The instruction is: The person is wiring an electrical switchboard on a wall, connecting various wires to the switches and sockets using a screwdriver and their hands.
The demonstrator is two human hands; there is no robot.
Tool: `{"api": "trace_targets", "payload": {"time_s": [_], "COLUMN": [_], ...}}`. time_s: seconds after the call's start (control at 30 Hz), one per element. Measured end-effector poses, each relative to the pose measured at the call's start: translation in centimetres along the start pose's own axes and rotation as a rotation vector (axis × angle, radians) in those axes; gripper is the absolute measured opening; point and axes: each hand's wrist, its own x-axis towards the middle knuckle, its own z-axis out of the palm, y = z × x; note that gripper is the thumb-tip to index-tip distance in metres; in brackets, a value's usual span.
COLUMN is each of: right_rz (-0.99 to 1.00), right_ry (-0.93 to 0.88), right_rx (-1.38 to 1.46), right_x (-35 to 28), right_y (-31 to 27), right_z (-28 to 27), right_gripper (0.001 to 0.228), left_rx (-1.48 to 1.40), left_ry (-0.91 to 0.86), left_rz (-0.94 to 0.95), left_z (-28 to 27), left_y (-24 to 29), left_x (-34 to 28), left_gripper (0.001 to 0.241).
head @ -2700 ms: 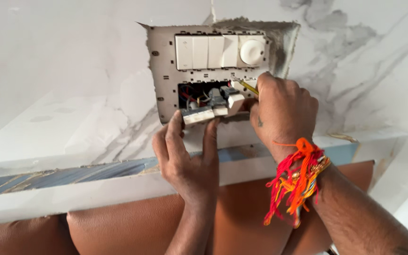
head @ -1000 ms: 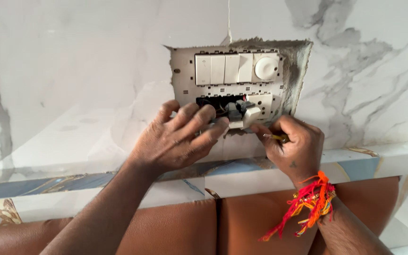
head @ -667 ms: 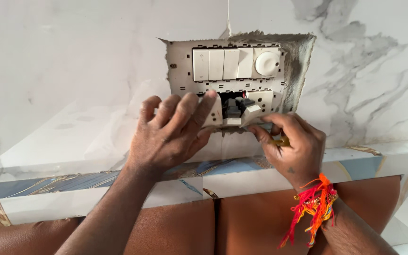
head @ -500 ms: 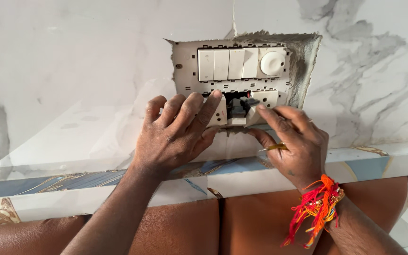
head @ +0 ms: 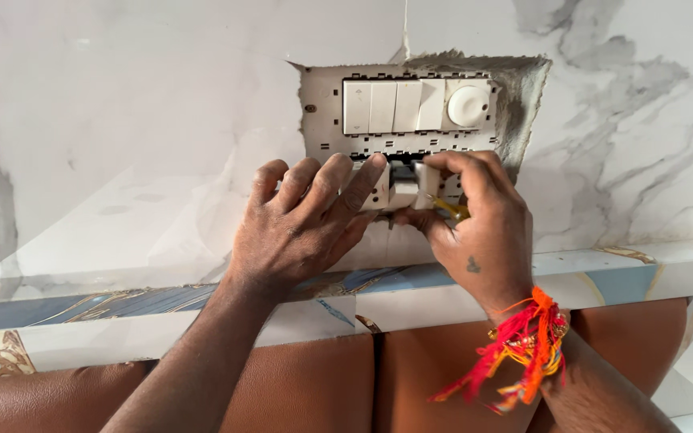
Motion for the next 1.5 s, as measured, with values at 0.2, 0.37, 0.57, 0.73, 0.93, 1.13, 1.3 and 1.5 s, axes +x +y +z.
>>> {"api": "trace_targets", "payload": {"time_s": [0.2, 0.37, 0.57, 0.73, 0.93, 1.13, 1.3, 1.5], "right_rz": [0.171, -0.059, 0.083, 0.042, -0.027, -0.012, 0.145, 0.011], "right_ry": [-0.1, -0.113, -0.223, -0.204, -0.089, -0.045, -0.085, 0.024], "right_rx": [0.182, -0.21, -0.104, 0.008, -0.06, 0.092, 0.126, 0.063], "right_x": [-0.3, 0.3, 1.4, 1.7, 0.6, -0.8, -0.8, -0.2], "right_y": [0.9, 0.8, -0.1, -0.5, 0.2, 0.7, 0.4, -0.7], "right_z": [0.1, -0.1, -1.1, -2.2, -0.9, 0.3, 0.3, -0.1], "right_gripper": [0.053, 0.054, 0.048, 0.062, 0.054, 0.058, 0.065, 0.046], "left_rx": [-0.024, -0.036, -0.041, -0.049, -0.149, -0.171, -0.091, -0.058], "left_ry": [-0.035, -0.016, 0.0, -0.028, 0.012, 0.04, -0.018, -0.024], "left_rz": [-0.019, -0.009, 0.003, -0.052, -0.079, -0.078, -0.05, -0.058], "left_z": [-0.1, -0.4, -0.4, -0.6, -1.3, -1.5, -1.3, -0.8], "left_y": [-0.1, -0.1, -0.1, -0.2, -0.1, -0.3, -0.1, -0.2], "left_x": [0.2, 0.2, 0.1, 0.5, 0.6, 0.6, 0.5, 0.1], "left_gripper": [0.078, 0.076, 0.072, 0.075, 0.065, 0.057, 0.059, 0.062]}}
